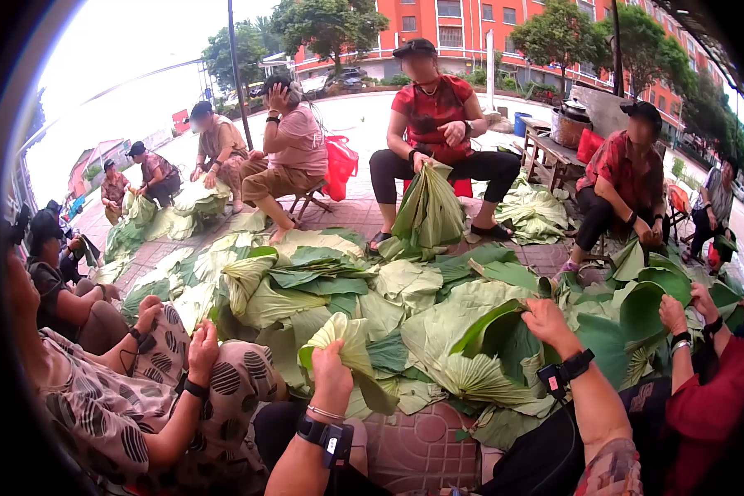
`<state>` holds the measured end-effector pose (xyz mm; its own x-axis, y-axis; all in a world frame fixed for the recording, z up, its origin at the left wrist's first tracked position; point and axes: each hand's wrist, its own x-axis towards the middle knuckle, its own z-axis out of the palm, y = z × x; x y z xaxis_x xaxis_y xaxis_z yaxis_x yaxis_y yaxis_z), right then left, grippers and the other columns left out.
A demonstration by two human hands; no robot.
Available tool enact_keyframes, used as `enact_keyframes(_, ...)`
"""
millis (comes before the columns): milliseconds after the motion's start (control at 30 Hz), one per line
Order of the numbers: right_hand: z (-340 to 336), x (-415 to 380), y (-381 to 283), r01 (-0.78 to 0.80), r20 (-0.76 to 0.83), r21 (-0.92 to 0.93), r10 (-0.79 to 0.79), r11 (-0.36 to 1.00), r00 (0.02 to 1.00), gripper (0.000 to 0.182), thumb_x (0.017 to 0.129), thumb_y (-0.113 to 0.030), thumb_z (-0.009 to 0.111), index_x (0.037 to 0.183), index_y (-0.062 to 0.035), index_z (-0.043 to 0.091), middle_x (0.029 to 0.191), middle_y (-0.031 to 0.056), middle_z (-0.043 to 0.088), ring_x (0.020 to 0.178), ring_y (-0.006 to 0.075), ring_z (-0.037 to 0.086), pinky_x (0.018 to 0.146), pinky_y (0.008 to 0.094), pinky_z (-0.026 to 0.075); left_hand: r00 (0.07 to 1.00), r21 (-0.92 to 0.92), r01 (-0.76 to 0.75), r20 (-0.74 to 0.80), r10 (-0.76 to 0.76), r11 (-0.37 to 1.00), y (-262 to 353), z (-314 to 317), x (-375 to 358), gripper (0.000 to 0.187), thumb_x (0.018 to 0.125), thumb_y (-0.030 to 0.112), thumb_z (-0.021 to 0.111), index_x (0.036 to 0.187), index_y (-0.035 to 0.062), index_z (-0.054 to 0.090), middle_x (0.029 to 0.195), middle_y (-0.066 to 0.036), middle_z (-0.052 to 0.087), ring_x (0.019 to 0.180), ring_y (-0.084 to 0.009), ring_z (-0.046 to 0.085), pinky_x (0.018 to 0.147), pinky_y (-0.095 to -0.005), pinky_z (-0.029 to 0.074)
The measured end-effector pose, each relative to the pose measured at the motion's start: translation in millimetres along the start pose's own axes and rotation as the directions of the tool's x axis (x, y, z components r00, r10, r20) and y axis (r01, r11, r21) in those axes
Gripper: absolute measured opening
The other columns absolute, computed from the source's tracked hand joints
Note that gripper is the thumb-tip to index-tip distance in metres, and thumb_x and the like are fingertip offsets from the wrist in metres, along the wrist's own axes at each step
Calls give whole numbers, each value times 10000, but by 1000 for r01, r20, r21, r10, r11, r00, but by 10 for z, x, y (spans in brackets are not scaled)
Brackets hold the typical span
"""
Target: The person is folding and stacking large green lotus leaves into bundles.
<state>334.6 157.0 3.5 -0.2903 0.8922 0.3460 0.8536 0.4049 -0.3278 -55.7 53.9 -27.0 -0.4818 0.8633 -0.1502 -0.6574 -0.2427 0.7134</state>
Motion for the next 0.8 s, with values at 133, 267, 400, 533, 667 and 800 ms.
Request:
enact_keyframes(133, -1, -45, -145, 46, 70, -139, -37, 989, 997, 221, 720, -217, 528, 715, 1, 495, 674, 209, 550, 663, 384, 539, 583, 460, 414, 1000, 11, -1, -12, 1, 1000, 7, -6, 1, 166, 738, 5, 541, 898, 20, 498, 832, -86, 563, 722, -212, 574, 631, -332, 484)
enact_keyframes(267, -157, -34, -412, 2, 522, 417, -242, 909, 818, 247, 750, -211, 564, 752, 34, 532, 600, 116, 535, 559, 228, 508, 554, 357, 384, 999, 21, -24, -45, 25, 999, -3, -19, 21, 147, 739, 8, 543, 877, 17, 496, 816, -83, 558, 701, -198, 564, 621, -330, 477)
enact_keyframes(400, -467, -106, -703, -508, 548, 837, -317, 205, 774, 283, 780, -87, 562, 1021, 62, 558, 942, 68, 613, 787, 135, 584, 756, 247, 449, 999, 151, -37, 6, 37, 988, 34, -31, -34, 106, 750, 34, 544, 842, 9, 499, 808, -86, 560, 696, -181, 556, 628, -325, 465)
enact_keyframes(533, -342, 14, -427, -460, 432, 878, -197, -133, 880, 271, 791, -66, 554, 1023, 72, 539, 961, 127, 612, 821, 183, 612, 773, 296, 490, 993, 272, 78, 65, -99, 959, -12, -258, 25, 154, 775, 56, 525, 916, -5, 517, 817, -78, 565, 720, -176, 562, 631, -314, 468)
enact_keyframes(667, -197, 56, -230, -505, 504, 862, 27, 35, 863, 195, 770, -31, 569, 936, 71, 562, 869, 90, 622, 748, 158, 609, 715, 280, 497, 1000, 18, -8, -12, 8, 1000, -41, -26, 41, 210, 766, -17, 489, 972, -6, 529, 909, -97, 580, 780, -229, 580, 703, -354, 490)
enact_keyframes(800, -175, 13, -268, -429, 387, 785, 188, 447, 903, 128, 756, -62, 566, 834, 37, 587, 665, 66, 583, 627, 97, 535, 570, 261, 443, 999, 14, -30, 23, 29, 999, -34, -47, 31, 221, 754, -23, 510, 972, 8, 513, 903, -83, 574, 764, -206, 577, 669, -332, 492)
